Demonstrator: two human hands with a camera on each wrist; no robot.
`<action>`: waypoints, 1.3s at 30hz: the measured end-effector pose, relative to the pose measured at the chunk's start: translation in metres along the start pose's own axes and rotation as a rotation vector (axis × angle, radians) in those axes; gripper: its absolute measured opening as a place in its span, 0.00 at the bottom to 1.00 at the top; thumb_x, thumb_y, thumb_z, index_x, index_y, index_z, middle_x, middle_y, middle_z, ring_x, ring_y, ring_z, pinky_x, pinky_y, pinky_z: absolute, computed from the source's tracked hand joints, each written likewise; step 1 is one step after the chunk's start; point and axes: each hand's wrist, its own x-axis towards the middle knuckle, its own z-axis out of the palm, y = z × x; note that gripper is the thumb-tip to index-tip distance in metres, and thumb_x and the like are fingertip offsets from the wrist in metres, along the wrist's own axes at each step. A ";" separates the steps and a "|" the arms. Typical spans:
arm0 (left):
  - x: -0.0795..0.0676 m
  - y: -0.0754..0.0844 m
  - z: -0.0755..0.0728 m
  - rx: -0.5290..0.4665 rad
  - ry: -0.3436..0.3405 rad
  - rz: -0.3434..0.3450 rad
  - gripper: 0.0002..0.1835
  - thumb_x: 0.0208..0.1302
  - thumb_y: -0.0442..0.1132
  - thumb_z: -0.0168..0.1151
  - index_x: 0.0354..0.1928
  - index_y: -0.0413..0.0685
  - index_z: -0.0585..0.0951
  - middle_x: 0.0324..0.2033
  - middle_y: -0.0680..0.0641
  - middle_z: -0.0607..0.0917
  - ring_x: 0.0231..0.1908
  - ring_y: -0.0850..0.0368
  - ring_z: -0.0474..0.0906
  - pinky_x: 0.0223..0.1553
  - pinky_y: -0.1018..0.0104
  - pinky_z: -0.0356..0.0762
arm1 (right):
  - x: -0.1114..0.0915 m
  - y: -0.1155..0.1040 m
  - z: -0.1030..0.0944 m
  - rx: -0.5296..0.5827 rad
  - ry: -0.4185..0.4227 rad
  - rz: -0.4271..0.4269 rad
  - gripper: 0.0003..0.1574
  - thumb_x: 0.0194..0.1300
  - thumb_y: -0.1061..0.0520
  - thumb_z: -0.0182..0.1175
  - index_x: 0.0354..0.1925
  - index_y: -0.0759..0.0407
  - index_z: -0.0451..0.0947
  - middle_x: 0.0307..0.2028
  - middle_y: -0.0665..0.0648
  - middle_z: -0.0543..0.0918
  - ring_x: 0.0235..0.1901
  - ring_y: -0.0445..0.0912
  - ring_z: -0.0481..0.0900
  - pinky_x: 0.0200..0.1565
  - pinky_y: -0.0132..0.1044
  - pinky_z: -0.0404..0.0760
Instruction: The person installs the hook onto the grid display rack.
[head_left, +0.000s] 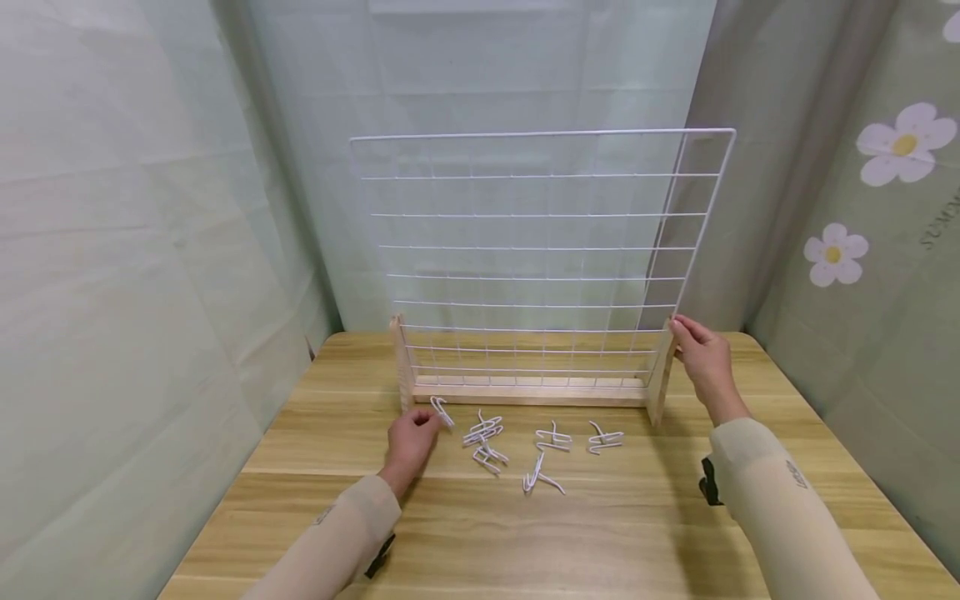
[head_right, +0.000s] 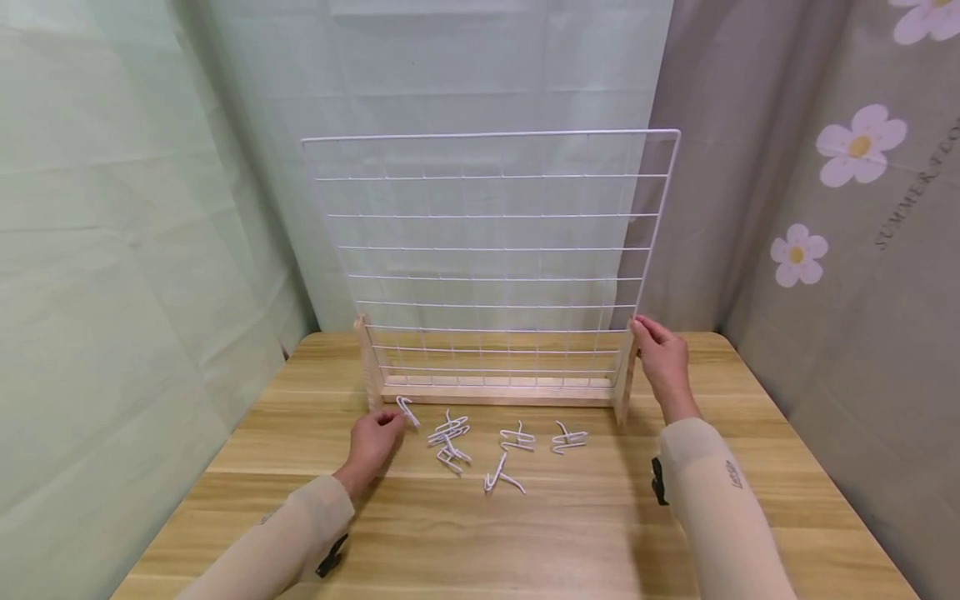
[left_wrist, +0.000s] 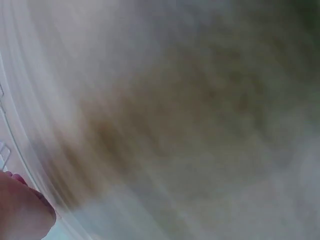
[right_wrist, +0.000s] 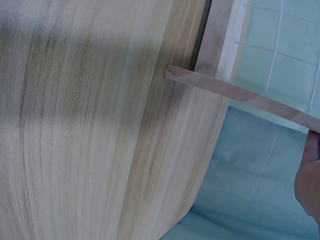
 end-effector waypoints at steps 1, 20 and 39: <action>0.001 0.001 0.000 -0.007 0.011 -0.004 0.08 0.58 0.37 0.65 0.35 0.39 0.85 0.30 0.47 0.84 0.34 0.52 0.76 0.38 0.62 0.73 | 0.000 0.000 0.000 0.005 0.000 -0.006 0.36 0.74 0.41 0.52 0.69 0.62 0.68 0.65 0.61 0.72 0.59 0.47 0.73 0.56 0.36 0.76; 0.007 0.033 0.009 -0.084 0.249 0.083 0.04 0.55 0.35 0.67 0.31 0.42 0.83 0.30 0.46 0.84 0.32 0.53 0.76 0.36 0.63 0.73 | 0.001 0.004 -0.001 0.017 -0.004 -0.007 0.37 0.73 0.40 0.52 0.70 0.62 0.67 0.65 0.60 0.72 0.63 0.52 0.70 0.58 0.39 0.74; 0.029 0.087 -0.001 -0.133 0.423 0.184 0.04 0.55 0.35 0.64 0.30 0.40 0.83 0.29 0.44 0.85 0.32 0.49 0.79 0.37 0.58 0.75 | 0.001 0.003 -0.001 0.034 0.004 -0.010 0.35 0.72 0.40 0.54 0.68 0.59 0.70 0.61 0.56 0.75 0.58 0.45 0.74 0.56 0.35 0.76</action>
